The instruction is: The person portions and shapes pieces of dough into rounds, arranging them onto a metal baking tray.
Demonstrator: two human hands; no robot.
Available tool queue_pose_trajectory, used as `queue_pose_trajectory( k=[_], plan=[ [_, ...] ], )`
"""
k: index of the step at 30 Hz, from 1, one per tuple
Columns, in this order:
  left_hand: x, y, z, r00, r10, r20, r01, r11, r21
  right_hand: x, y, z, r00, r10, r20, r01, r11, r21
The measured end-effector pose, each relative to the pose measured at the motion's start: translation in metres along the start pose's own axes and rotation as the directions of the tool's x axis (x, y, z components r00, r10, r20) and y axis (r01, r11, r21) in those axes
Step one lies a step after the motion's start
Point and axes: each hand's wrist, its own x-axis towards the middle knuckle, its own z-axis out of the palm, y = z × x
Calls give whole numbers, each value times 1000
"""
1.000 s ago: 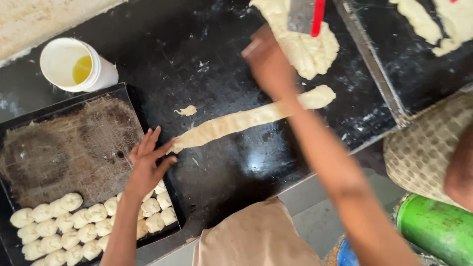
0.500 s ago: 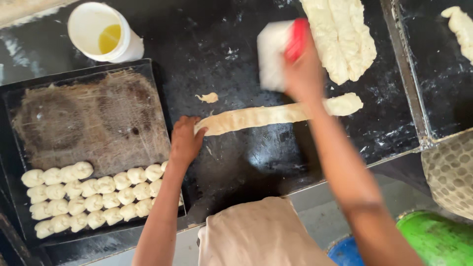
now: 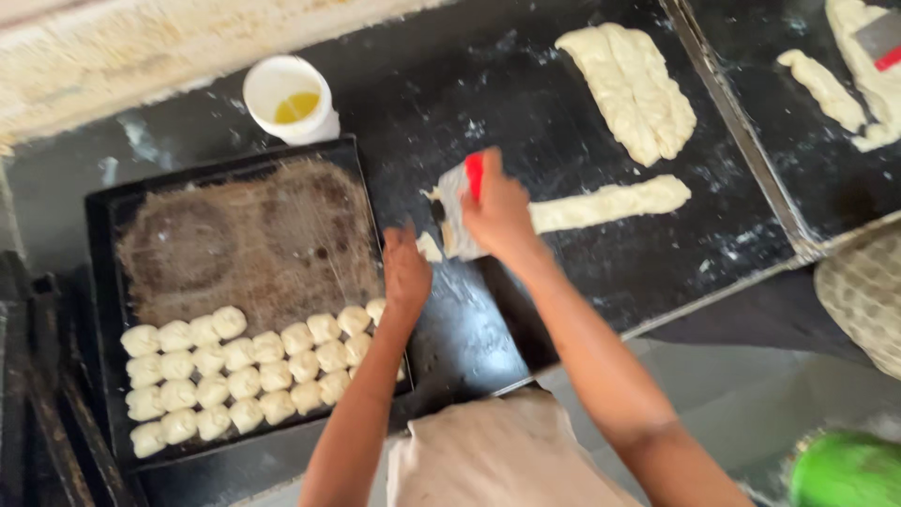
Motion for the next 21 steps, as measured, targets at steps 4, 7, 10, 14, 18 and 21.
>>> queue_pose_trajectory(
  k=[4, 7, 10, 14, 18, 21],
  plan=[
    [-19, 33, -29, 986, 165, 5, -165, 986, 37, -18, 3, -24, 997, 64, -53, -65, 998, -14],
    [-24, 30, -39, 943, 219, 252, -281, 928, 246, -17, 20, 14, 984, 176, -37, -179, 976, -127],
    [-18, 23, -45, 910, 317, 268, -412, 776, 477, -5, 41, -1, 982, 188, -25, -189, 979, -75],
    [-13, 4, -36, 902, 337, 269, -430, 745, 510, -25, 60, -50, 988, 133, -83, -134, 991, -16],
    [25, 9, -37, 902, 413, 123, -431, 865, 256, -10, 78, -9, 979, 185, -86, -193, 975, -111],
    [17, 36, -46, 996, 89, -27, -93, 955, -281, 3, 110, -11, 972, 218, -90, -219, 976, 0]
  ],
)
